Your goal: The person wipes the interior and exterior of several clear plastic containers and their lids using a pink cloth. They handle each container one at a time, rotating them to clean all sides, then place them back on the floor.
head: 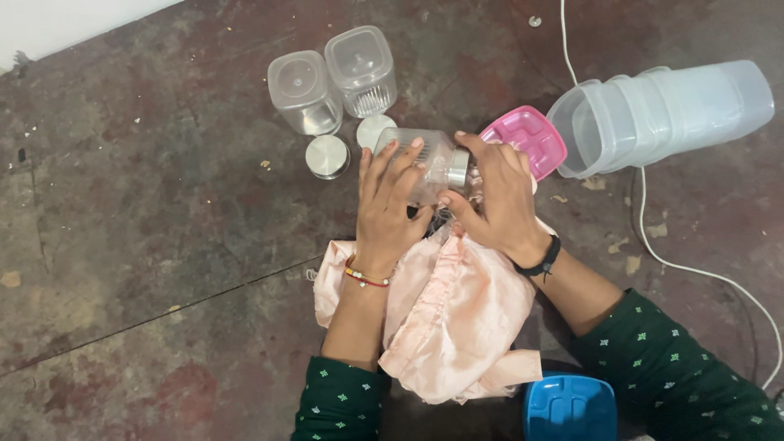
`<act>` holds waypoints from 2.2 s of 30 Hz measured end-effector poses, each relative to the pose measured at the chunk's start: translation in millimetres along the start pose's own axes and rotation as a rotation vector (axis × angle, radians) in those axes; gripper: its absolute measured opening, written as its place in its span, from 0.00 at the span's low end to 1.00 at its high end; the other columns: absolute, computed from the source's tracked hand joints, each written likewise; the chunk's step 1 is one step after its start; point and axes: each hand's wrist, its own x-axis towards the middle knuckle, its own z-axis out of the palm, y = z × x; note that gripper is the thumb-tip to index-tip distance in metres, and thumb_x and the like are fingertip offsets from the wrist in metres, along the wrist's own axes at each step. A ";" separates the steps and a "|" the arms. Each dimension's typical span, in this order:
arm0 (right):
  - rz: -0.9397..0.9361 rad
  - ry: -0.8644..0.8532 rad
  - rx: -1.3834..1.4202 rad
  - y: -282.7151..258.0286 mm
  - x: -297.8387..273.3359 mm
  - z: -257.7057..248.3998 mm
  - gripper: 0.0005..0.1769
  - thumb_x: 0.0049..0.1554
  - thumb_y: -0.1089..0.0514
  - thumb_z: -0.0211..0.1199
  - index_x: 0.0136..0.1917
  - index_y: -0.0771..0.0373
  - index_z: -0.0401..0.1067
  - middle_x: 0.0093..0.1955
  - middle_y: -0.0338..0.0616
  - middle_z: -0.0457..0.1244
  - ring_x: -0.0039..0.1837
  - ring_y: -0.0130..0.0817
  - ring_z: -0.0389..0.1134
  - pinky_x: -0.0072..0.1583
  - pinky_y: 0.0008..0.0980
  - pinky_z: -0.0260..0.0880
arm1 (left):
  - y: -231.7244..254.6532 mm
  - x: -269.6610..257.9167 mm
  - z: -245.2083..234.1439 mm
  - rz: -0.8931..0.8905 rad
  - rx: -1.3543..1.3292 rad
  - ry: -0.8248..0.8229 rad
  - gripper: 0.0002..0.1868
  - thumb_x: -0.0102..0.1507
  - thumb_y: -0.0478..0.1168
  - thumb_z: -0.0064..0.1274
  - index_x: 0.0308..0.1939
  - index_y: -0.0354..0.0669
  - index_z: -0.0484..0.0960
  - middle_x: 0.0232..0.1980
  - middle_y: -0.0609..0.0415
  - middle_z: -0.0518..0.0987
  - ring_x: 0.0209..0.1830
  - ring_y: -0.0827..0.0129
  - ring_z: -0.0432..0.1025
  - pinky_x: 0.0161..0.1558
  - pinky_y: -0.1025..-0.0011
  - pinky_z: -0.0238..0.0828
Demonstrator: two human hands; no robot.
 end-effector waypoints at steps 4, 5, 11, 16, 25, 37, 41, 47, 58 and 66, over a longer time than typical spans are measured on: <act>-0.077 0.035 0.068 0.7 0.4 1.0 0.38 0.59 0.41 0.66 0.71 0.68 0.62 0.58 0.54 0.62 0.58 0.53 0.62 0.63 0.46 0.59 | -0.4 0.0 0.0 -0.038 0.003 0.004 0.29 0.53 0.32 0.66 0.56 0.45 0.73 0.73 0.56 0.71 0.77 0.54 0.61 0.80 0.45 0.50; -0.112 0.039 0.084 1.3 1.3 0.7 0.37 0.60 0.43 0.66 0.72 0.67 0.62 0.60 0.54 0.62 0.59 0.54 0.61 0.64 0.47 0.59 | -0.1 0.1 0.1 -0.043 0.010 0.011 0.29 0.53 0.32 0.67 0.56 0.46 0.73 0.73 0.56 0.71 0.78 0.54 0.61 0.81 0.45 0.50; -0.294 0.041 -0.079 2.0 2.3 0.8 0.26 0.51 0.61 0.67 0.63 0.56 0.69 0.69 0.53 0.59 0.67 0.54 0.59 0.66 0.51 0.58 | -5.1 3.9 -5.0 -0.131 -0.058 -0.009 0.30 0.52 0.36 0.69 0.56 0.45 0.74 0.72 0.56 0.71 0.78 0.54 0.60 0.81 0.44 0.47; -0.272 0.127 -0.056 5.1 -4.0 7.8 0.27 0.47 0.70 0.66 0.59 0.55 0.71 0.71 0.51 0.59 0.69 0.51 0.60 0.65 0.48 0.58 | -5.6 3.6 -5.2 -0.136 -0.074 -0.018 0.34 0.51 0.38 0.72 0.58 0.47 0.71 0.73 0.55 0.71 0.78 0.52 0.59 0.81 0.44 0.45; -0.071 0.252 0.232 17.6 -7.6 11.8 0.36 0.55 0.65 0.68 0.73 0.63 0.56 0.72 0.57 0.54 0.70 0.53 0.62 0.70 0.43 0.63 | -7.0 2.8 -1.3 -0.197 -0.127 0.198 0.45 0.50 0.34 0.72 0.66 0.45 0.62 0.73 0.48 0.70 0.76 0.51 0.63 0.82 0.50 0.52; -0.195 -0.294 0.527 0.6 -9.2 10.5 0.38 0.55 0.52 0.68 0.73 0.66 0.60 0.68 0.55 0.61 0.67 0.49 0.67 0.67 0.41 0.66 | -6.2 2.6 0.4 -0.350 -0.191 0.417 0.49 0.52 0.30 0.74 0.70 0.41 0.57 0.74 0.42 0.66 0.78 0.52 0.62 0.80 0.56 0.57; -0.216 -0.255 0.490 2.3 -10.1 12.7 0.38 0.54 0.53 0.69 0.73 0.65 0.60 0.68 0.56 0.61 0.67 0.51 0.67 0.67 0.42 0.66 | -7.3 1.3 2.0 -0.358 -0.245 0.413 0.50 0.53 0.30 0.73 0.70 0.42 0.56 0.74 0.40 0.66 0.78 0.52 0.63 0.80 0.57 0.58; 0.058 0.040 0.435 4.4 -10.4 18.7 0.42 0.55 0.56 0.70 0.75 0.68 0.52 0.70 0.57 0.59 0.63 0.47 0.70 0.63 0.39 0.71 | -8.4 -4.9 4.1 -0.406 -0.388 0.355 0.54 0.56 0.31 0.70 0.76 0.38 0.48 0.76 0.38 0.62 0.78 0.51 0.61 0.80 0.56 0.56; 0.072 -0.007 0.040 -2.8 1.9 6.3 0.38 0.49 0.55 0.77 0.69 0.65 0.65 0.60 0.52 0.66 0.60 0.49 0.70 0.57 0.41 0.70 | -6.7 -7.1 2.6 -0.492 -0.251 0.185 0.49 0.57 0.35 0.69 0.75 0.31 0.55 0.74 0.38 0.63 0.75 0.51 0.61 0.75 0.58 0.56; 0.091 -0.051 -0.012 -2.4 1.0 7.0 0.39 0.50 0.51 0.77 0.70 0.63 0.66 0.58 0.51 0.67 0.58 0.50 0.70 0.55 0.43 0.70 | -1.4 1.6 -3.7 -0.458 -0.159 0.182 0.49 0.57 0.35 0.67 0.77 0.32 0.54 0.75 0.37 0.61 0.78 0.47 0.58 0.78 0.55 0.54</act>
